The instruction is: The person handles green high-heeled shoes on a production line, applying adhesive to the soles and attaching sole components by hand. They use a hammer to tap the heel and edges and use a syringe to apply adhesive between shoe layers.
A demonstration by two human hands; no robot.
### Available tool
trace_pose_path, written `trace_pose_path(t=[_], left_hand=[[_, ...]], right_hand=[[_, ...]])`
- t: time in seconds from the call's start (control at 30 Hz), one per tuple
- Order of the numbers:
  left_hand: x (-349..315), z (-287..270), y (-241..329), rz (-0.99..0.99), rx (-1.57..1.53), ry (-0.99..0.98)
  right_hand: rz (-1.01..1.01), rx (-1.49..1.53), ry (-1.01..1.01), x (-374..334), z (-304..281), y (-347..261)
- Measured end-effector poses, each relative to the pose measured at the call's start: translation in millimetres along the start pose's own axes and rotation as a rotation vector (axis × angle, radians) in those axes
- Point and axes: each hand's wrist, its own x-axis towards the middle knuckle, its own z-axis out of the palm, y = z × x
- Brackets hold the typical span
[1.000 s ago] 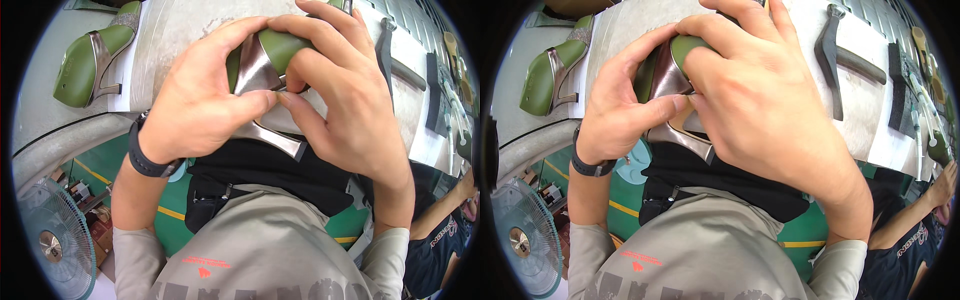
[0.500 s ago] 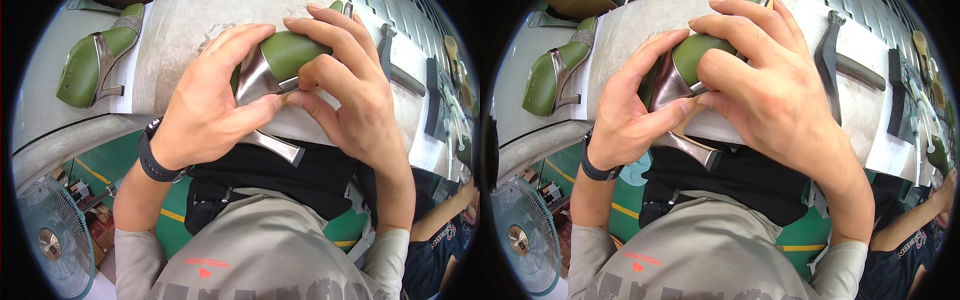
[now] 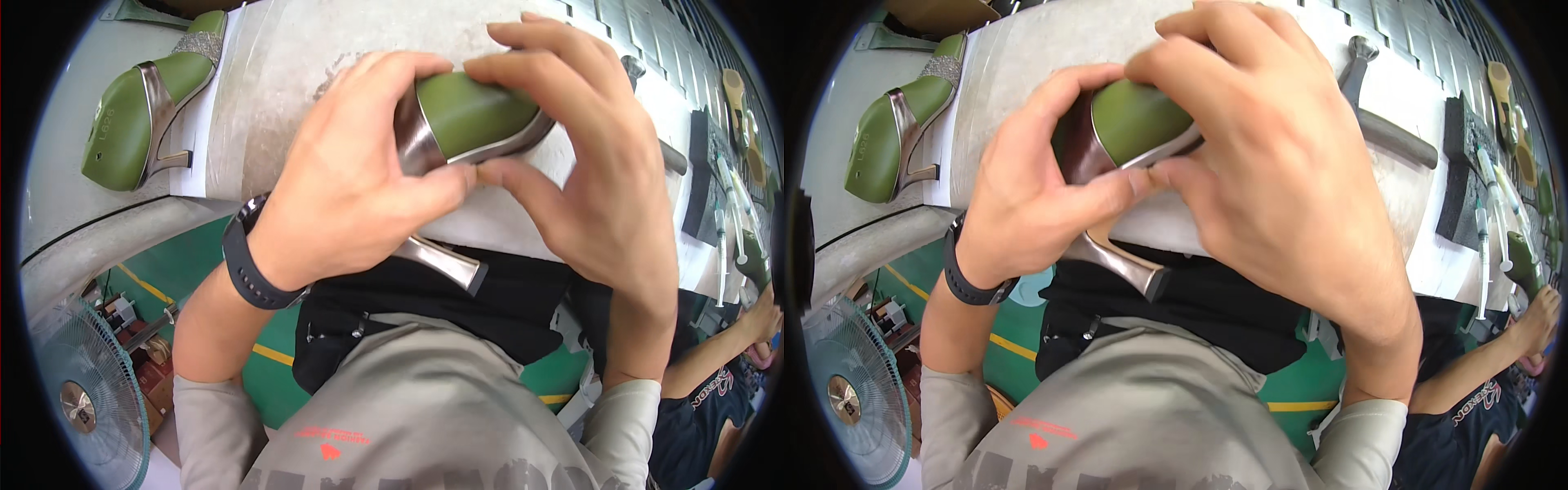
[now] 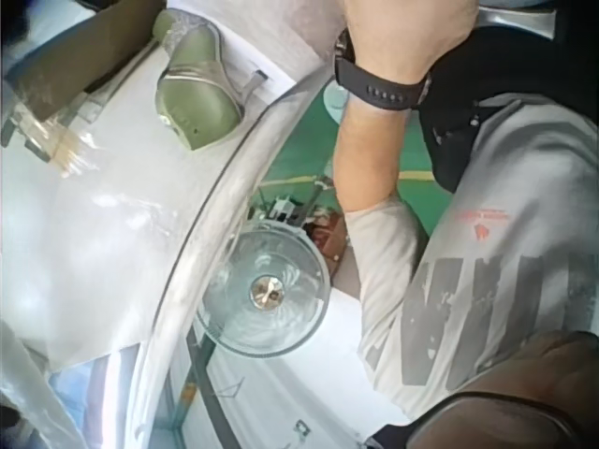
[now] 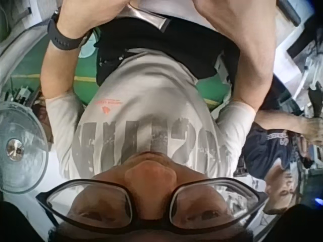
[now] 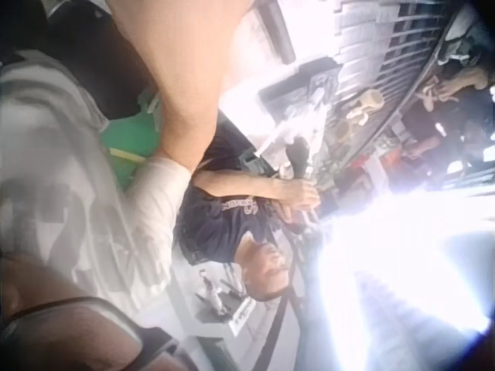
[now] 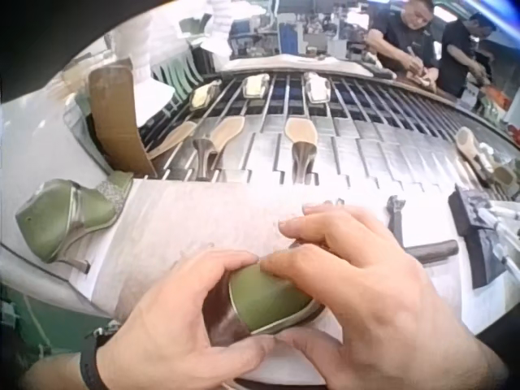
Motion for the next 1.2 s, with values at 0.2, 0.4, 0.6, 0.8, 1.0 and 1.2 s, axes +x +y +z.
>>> trace_pose_path(t=[0.2, 0.4, 0.6, 0.8, 1.0, 1.2], left_hand=[[-3, 3, -6, 0.07, 0.09, 0.061], [11, 5, -3, 0.239, 0.294, -0.006], [40, 16, 16, 0.319, 0.288, -0.081], [43, 16, 17, 0.322, 0.269, -0.063], [47, 16, 16, 0.291, 0.239, -0.112], [46, 14, 20, 0.26, 0.3, -0.127]], right_hand=[[0.137, -0.051, 0.11, -11, 8, 23], [0.533, -0.046, 0.261, -91, -17, 66], [0.489, -0.275, -0.035, -83, -22, 57], [0.604, 0.542, 0.328, -62, -27, 29], [0.745, 0.868, 0.292, -16, -32, 39], [0.422, 0.565, 0.126, -25, -41, 25]])
